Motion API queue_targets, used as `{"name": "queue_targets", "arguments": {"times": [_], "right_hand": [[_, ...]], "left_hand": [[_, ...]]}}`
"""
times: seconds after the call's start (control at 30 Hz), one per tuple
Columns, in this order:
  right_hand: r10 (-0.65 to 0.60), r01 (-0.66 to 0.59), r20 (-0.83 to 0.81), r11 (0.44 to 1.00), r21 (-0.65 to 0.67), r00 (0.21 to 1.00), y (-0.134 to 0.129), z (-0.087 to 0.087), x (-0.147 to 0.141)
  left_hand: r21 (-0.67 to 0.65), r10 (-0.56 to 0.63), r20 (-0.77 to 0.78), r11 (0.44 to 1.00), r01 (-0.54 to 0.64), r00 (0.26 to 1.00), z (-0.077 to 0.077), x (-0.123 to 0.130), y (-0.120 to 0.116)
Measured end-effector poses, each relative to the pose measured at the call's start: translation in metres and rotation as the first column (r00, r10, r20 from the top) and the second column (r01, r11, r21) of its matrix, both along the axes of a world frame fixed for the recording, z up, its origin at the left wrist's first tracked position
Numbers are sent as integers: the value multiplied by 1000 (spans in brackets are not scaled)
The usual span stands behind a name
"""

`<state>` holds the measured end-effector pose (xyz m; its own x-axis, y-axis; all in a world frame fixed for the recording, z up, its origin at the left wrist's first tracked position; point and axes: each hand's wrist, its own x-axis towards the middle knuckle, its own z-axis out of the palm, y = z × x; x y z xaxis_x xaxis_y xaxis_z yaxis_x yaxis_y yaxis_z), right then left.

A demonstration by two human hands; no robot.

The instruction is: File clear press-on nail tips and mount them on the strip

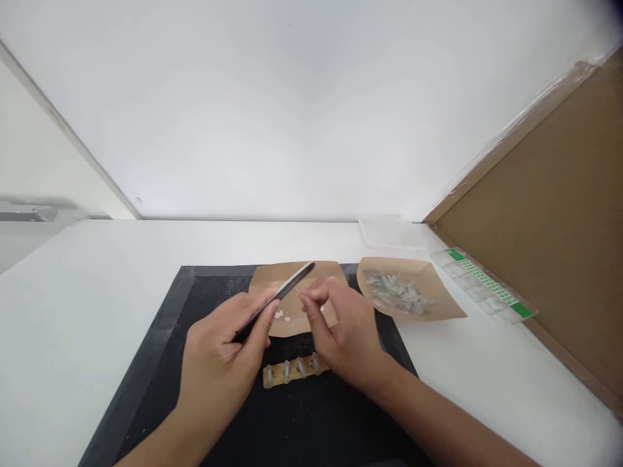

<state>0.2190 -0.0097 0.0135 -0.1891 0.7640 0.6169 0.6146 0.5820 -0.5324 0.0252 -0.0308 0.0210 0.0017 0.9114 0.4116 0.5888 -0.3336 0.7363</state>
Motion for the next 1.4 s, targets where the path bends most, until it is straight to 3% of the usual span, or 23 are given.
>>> {"name": "queue_targets", "arguments": {"times": [0.2,0.33,0.53,0.63,0.73,0.83,0.93,1.07,1.27,1.4], "right_hand": [[-113,112,-137,994,-17,984,3,1,17],[-91,96,-114,994,42,989,1,-4,22],[-118,125,-54,980,154,992,1,-6,25],[-118,114,7,972,204,993,2,-6,26],[-114,91,78,963,252,990,2,-6,26],[-99,57,139,959,277,985,0,-5,24],[-63,8,185,959,284,981,-3,-4,21],[-21,-48,227,956,291,974,-6,-3,16],[17,-116,294,940,321,956,-8,1,13],[35,-103,231,951,292,972,-8,3,13]], "left_hand": [[30,308,-167,951,-308,937,-9,-30,30],[1,364,-349,922,-388,863,-17,-46,45],[81,269,-556,959,-271,786,-26,-54,50],[143,276,-539,961,-236,796,-27,-51,48],[270,311,-428,940,-208,849,-21,-43,43],[316,162,-355,948,-45,921,-12,-32,34],[237,-68,-310,960,146,948,-7,-22,24],[128,-277,-190,944,303,942,-6,-14,16],[75,-336,-54,938,339,940,-5,-11,14],[74,-336,9,940,334,942,-4,-11,13]]}}
